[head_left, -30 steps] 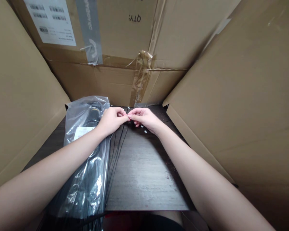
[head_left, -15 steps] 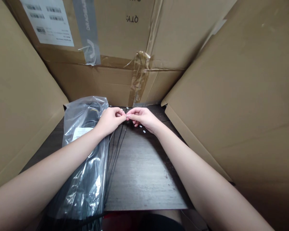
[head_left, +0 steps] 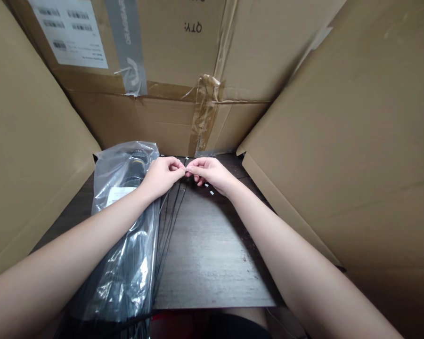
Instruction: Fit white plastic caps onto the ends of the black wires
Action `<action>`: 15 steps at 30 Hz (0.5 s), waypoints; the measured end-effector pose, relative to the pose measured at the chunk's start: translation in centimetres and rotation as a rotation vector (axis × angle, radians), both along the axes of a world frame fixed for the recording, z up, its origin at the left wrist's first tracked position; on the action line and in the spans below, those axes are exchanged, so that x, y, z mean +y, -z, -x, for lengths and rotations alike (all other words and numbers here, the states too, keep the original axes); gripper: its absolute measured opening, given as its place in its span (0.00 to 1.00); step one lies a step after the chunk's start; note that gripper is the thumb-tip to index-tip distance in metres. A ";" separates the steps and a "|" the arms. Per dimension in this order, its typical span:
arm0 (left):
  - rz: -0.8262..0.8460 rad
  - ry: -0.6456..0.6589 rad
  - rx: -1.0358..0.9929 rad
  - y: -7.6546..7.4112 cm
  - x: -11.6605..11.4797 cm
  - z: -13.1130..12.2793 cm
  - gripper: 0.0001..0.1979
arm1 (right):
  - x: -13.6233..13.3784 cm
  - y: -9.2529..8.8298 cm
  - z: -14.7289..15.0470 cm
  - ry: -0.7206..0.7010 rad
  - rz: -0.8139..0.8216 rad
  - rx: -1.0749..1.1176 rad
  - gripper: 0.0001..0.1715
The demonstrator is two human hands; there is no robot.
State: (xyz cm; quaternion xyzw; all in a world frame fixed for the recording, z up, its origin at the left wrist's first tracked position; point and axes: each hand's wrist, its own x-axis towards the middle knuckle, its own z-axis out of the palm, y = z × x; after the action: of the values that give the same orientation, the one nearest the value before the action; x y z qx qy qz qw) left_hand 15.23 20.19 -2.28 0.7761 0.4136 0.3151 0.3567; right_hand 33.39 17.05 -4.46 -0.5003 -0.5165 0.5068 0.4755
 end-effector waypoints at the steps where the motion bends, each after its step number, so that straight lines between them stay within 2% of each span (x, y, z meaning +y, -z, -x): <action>1: -0.001 -0.002 0.005 0.0 0.0 0.0 0.08 | 0.0 0.0 0.0 -0.001 0.001 -0.002 0.11; 15: -0.018 0.020 0.013 0.3 0.3 0.0 0.08 | -0.1 -0.3 0.3 0.002 0.034 -0.035 0.07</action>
State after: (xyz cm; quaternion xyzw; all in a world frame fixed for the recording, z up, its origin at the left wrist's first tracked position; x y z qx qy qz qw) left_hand 15.26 20.46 -2.56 0.7853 0.4056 0.3100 0.3502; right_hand 33.12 17.00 -4.13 -0.5177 -0.5154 0.5062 0.4585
